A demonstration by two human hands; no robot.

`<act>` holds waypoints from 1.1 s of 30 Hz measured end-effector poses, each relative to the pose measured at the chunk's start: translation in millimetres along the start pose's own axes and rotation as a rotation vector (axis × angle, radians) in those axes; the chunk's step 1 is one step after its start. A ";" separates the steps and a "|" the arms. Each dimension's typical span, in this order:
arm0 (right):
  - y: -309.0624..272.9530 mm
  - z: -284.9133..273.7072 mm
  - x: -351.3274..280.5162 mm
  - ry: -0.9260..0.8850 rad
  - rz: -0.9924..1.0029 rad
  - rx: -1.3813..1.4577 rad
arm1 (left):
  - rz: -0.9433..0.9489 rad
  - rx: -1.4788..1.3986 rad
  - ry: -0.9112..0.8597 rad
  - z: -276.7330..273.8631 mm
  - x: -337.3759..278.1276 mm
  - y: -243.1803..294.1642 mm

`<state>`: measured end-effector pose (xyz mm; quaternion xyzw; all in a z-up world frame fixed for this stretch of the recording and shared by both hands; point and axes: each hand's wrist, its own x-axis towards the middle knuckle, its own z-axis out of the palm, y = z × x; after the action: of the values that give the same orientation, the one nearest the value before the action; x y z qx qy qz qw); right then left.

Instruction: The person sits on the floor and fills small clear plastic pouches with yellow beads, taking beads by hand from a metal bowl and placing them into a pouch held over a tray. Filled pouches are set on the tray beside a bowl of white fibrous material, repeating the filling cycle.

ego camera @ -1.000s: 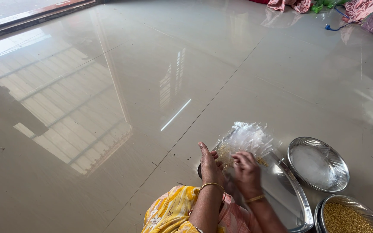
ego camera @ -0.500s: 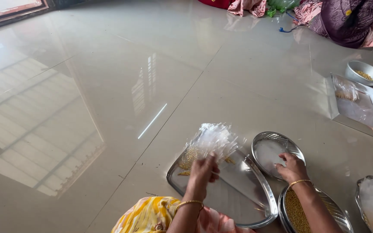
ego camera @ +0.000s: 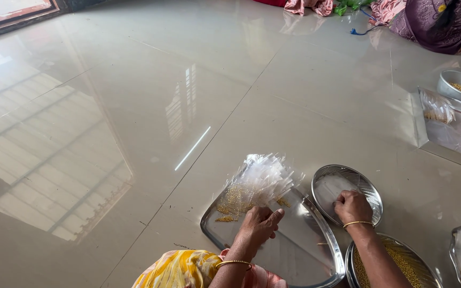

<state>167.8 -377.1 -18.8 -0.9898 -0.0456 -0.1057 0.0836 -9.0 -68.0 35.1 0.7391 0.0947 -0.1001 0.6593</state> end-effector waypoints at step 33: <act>-83.2 -159.6 -290.9 -0.379 0.218 1.313 | 0.218 -0.343 -0.305 74.6 -130.4 -27.1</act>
<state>-156.5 -344.5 84.9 -0.7347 -0.0142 0.1278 0.6661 -143.6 -140.1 36.5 0.5987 -0.0706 -0.1214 0.7886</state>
